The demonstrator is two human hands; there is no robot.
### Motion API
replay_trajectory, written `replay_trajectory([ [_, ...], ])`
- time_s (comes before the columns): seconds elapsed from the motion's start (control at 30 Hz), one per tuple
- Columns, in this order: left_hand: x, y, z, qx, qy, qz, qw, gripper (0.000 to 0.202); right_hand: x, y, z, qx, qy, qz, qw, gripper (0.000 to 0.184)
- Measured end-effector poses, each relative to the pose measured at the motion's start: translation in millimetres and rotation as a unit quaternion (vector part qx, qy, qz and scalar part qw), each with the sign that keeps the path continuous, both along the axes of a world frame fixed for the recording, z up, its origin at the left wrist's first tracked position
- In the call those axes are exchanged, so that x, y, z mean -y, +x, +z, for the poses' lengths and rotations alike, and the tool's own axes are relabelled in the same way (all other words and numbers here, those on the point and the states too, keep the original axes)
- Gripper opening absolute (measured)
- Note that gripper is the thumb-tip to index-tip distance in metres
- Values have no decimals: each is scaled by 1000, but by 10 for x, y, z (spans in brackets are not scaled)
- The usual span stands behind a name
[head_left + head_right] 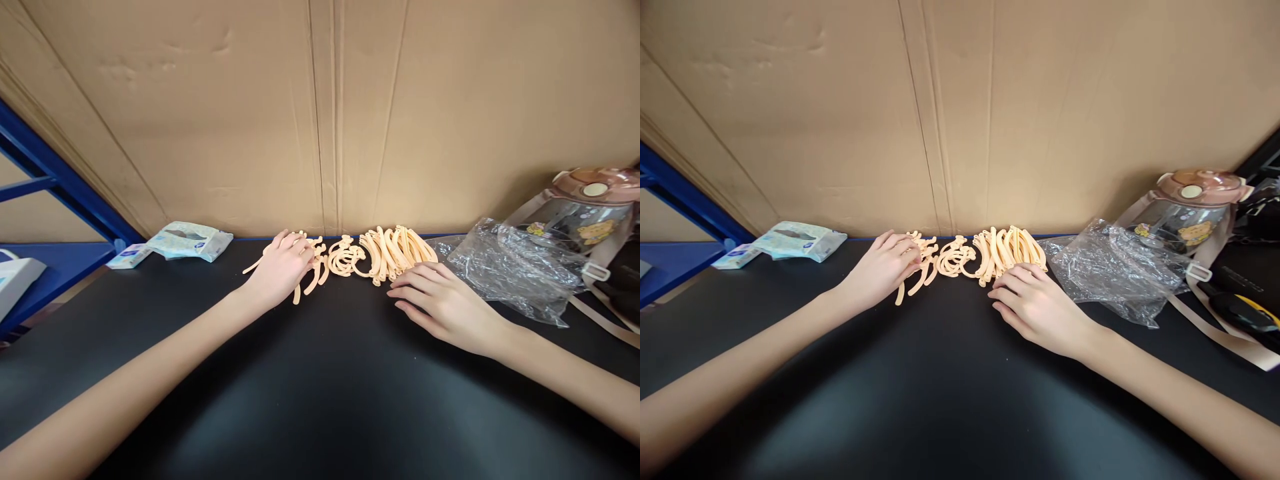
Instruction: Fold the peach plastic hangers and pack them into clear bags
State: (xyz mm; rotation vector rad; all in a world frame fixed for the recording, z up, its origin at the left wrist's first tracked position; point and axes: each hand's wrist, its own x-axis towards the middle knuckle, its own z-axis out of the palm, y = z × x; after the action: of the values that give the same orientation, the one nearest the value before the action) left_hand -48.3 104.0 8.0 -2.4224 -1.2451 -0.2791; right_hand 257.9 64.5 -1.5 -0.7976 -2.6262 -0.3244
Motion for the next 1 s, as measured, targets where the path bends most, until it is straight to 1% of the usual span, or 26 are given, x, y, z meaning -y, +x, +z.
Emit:
replay_trajectory([
  [0.13, 12, 24, 6, 7, 7, 2, 1000, 26, 17, 18, -19, -1, -14, 0, 1000, 25],
  [0.23, 70, 29, 31, 23, 20, 9, 999, 28, 36, -1, -15, -5, -26, 2, 1000, 25],
  [0.4, 264, 92, 69, 40, 36, -2, 999, 27, 87, -44, -6, -3, -40, 11, 999, 26],
  [0.53, 486, 210, 44, 77, 15, -26, 997, 23, 168, -76, -23, 12, -60, 25, 998, 27],
  [0.63, 685, 312, -41, 102, -30, -53, 993, 19, 220, -92, -61, 26, -76, 18, 997, 26],
  [0.77, 891, 383, -180, 157, -147, -101, 971, 13, 235, -91, -127, 34, -99, 10, 994, 25],
  [0.9, 943, 370, -224, 194, -223, -100, 950, 13, 223, -65, -183, 16, -91, 19, 996, 27],
  [1.0, 936, 352, -213, 193, -237, -96, 947, 13, 225, -44, -214, 5, -81, 21, 997, 27],
])
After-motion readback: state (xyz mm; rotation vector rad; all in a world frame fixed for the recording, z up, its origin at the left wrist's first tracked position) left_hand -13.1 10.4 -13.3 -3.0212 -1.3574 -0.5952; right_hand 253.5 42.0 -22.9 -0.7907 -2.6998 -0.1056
